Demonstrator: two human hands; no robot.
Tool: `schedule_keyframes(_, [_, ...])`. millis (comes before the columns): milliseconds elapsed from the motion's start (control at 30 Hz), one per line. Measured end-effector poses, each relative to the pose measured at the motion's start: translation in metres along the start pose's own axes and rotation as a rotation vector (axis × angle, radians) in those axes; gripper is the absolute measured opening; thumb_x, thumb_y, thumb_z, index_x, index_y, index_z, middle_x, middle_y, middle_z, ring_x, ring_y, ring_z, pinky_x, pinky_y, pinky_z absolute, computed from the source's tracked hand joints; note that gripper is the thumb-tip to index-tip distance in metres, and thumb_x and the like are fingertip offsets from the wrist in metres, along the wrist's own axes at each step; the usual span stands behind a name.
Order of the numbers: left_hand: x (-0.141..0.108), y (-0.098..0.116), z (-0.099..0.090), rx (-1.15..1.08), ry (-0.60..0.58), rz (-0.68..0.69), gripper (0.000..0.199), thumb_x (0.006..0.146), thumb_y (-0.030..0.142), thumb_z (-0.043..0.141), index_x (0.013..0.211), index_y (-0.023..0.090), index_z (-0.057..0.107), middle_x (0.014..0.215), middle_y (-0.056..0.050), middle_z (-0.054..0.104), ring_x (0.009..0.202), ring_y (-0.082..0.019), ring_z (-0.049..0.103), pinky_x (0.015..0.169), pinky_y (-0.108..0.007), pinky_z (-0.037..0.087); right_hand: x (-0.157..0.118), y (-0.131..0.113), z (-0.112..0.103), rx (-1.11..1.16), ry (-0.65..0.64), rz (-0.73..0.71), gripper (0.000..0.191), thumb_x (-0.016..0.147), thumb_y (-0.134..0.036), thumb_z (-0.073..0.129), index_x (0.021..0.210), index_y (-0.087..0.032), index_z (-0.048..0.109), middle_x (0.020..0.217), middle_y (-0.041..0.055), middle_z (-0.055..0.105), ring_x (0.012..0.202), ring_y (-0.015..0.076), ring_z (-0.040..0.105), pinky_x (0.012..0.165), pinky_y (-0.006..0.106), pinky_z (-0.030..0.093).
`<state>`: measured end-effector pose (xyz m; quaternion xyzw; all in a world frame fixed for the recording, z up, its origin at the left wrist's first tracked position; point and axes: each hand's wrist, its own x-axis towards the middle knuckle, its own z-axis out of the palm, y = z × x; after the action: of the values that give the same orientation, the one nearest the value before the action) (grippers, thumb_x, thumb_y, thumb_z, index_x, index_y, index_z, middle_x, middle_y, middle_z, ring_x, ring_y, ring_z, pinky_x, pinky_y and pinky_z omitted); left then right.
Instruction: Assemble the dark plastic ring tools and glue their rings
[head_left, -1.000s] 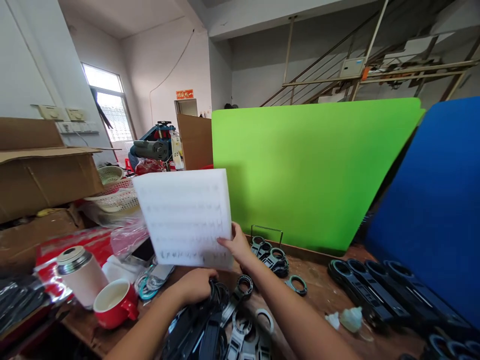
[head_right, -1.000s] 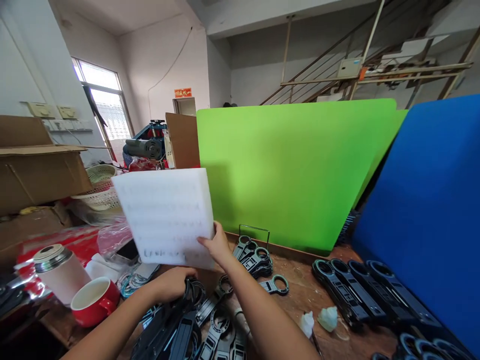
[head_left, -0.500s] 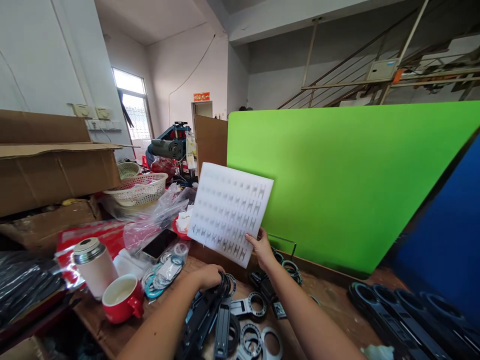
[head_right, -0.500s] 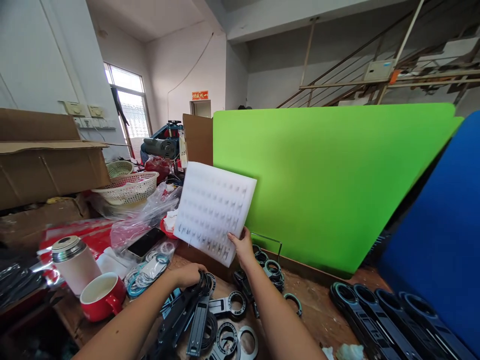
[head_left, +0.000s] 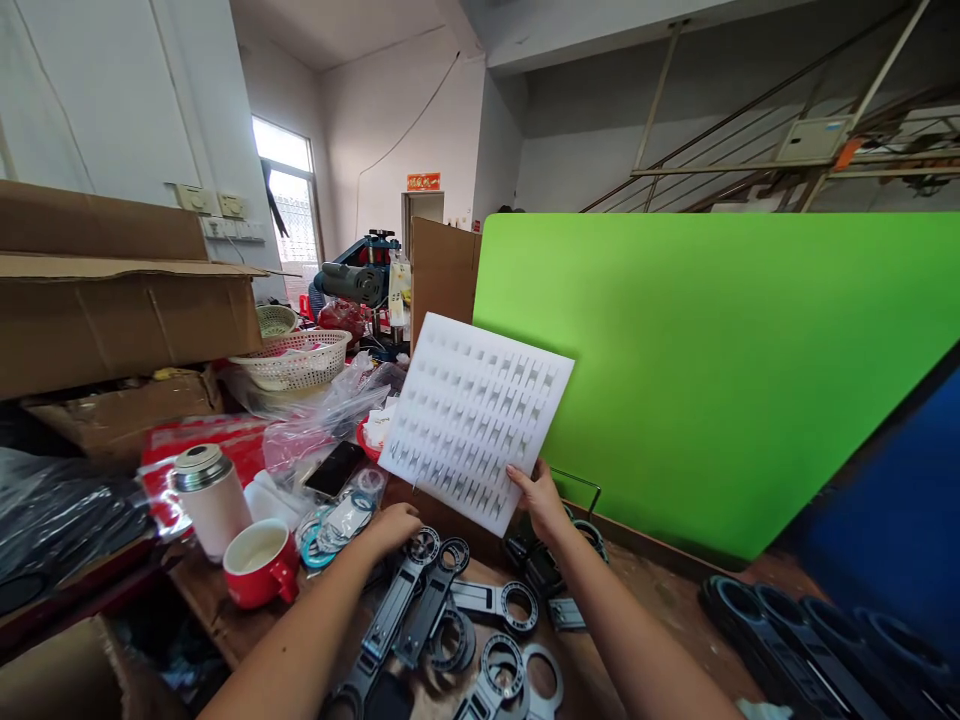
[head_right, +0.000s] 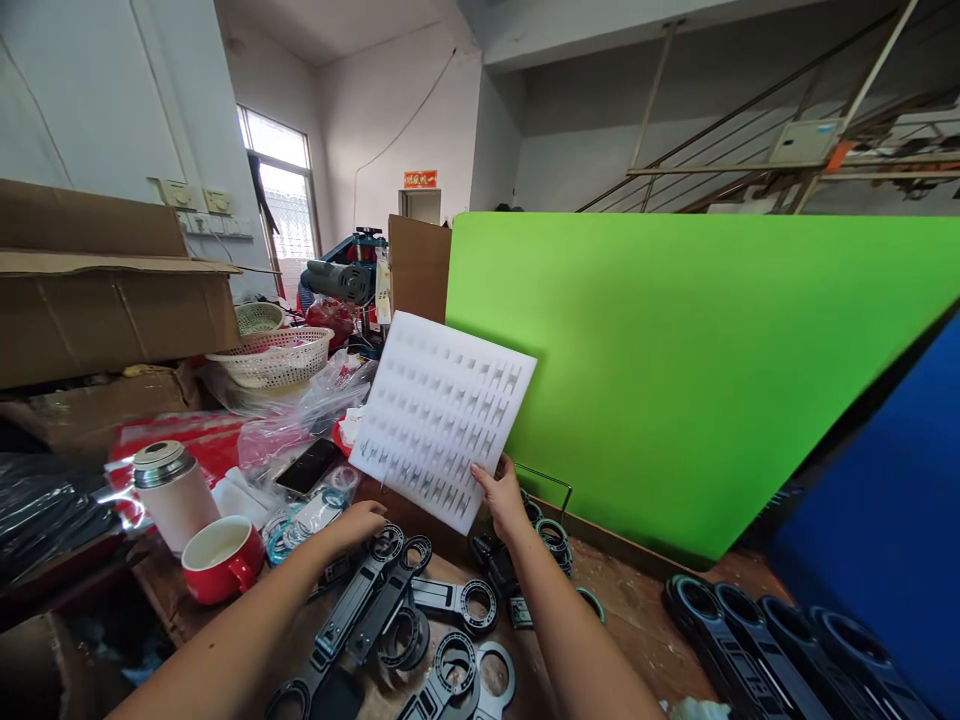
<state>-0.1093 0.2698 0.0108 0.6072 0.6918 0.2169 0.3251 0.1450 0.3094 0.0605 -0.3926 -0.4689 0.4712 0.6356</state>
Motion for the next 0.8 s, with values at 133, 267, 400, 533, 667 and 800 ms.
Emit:
schedule_keyframes(133, [-0.005, -0.004, -0.012, 0.052, 0.147, -0.003, 0.036, 0.086, 0.038, 0.052, 0.116, 0.016, 0.053, 0.115, -0.008, 0.059, 0.1, -0.021, 0.059, 0.087, -0.045, 0.048, -0.002, 0.001, 0.002, 0.003, -0.046, -0.009, 0.057, 0.058, -0.036, 0.078, 0.106, -0.02, 0.053, 0.114, 0.0092, 0.063, 0.103, 0.0246, 0.06, 0.09, 0.042, 0.049])
schedule_keyframes(267, [-0.014, 0.005, -0.017, 0.118, 0.223, 0.046, 0.031, 0.087, 0.042, 0.048, 0.097, 0.015, 0.062, 0.101, -0.006, 0.065, 0.095, -0.019, 0.06, 0.088, -0.043, 0.046, 0.002, 0.007, 0.002, -0.001, -0.076, -0.004, 0.059, 0.058, -0.035, 0.078, 0.109, -0.02, 0.052, 0.112, 0.0093, 0.064, 0.104, 0.0251, 0.059, 0.094, 0.045, 0.046])
schedule_keyframes(400, [-0.02, 0.015, -0.025, 0.165, 0.286, 0.054, 0.036, 0.088, 0.046, 0.043, 0.091, 0.016, 0.063, 0.094, -0.006, 0.067, 0.09, -0.018, 0.061, 0.084, -0.04, 0.045, 0.004, 0.009, -0.002, -0.012, -0.094, 0.022, 0.06, 0.058, -0.035, 0.078, 0.11, -0.02, 0.052, 0.115, 0.0104, 0.063, 0.107, 0.0263, 0.059, 0.095, 0.046, 0.045])
schedule_keyframes(533, [-0.018, 0.018, -0.031, 0.17, 0.314, 0.057, 0.039, 0.089, 0.047, 0.039, 0.094, 0.017, 0.064, 0.096, -0.006, 0.068, 0.091, -0.019, 0.061, 0.083, -0.039, 0.044, -0.001, 0.013, -0.003, -0.032, -0.122, 0.068, 0.06, 0.059, -0.034, 0.078, 0.111, -0.021, 0.051, 0.117, 0.0113, 0.063, 0.106, 0.0261, 0.06, 0.093, 0.045, 0.047])
schedule_keyframes(667, [-0.01, 0.015, -0.023, 0.156, 0.282, 0.017, 0.037, 0.087, 0.047, 0.045, 0.092, 0.016, 0.063, 0.095, -0.006, 0.067, 0.09, -0.018, 0.061, 0.084, -0.04, 0.046, -0.003, 0.019, -0.001, -0.062, -0.149, 0.097, 0.059, 0.059, -0.034, 0.077, 0.11, -0.019, 0.052, 0.117, 0.0132, 0.063, 0.105, 0.0264, 0.061, 0.092, 0.046, 0.047])
schedule_keyframes(800, [-0.002, 0.011, -0.011, 0.118, 0.252, -0.013, 0.033, 0.086, 0.045, 0.05, 0.089, 0.015, 0.063, 0.091, -0.005, 0.067, 0.089, -0.018, 0.062, 0.084, -0.041, 0.047, 0.001, 0.021, -0.002, -0.116, -0.19, 0.085, 0.054, 0.059, -0.035, 0.077, 0.107, -0.018, 0.056, 0.113, 0.0116, 0.066, 0.101, 0.0262, 0.063, 0.092, 0.047, 0.046])
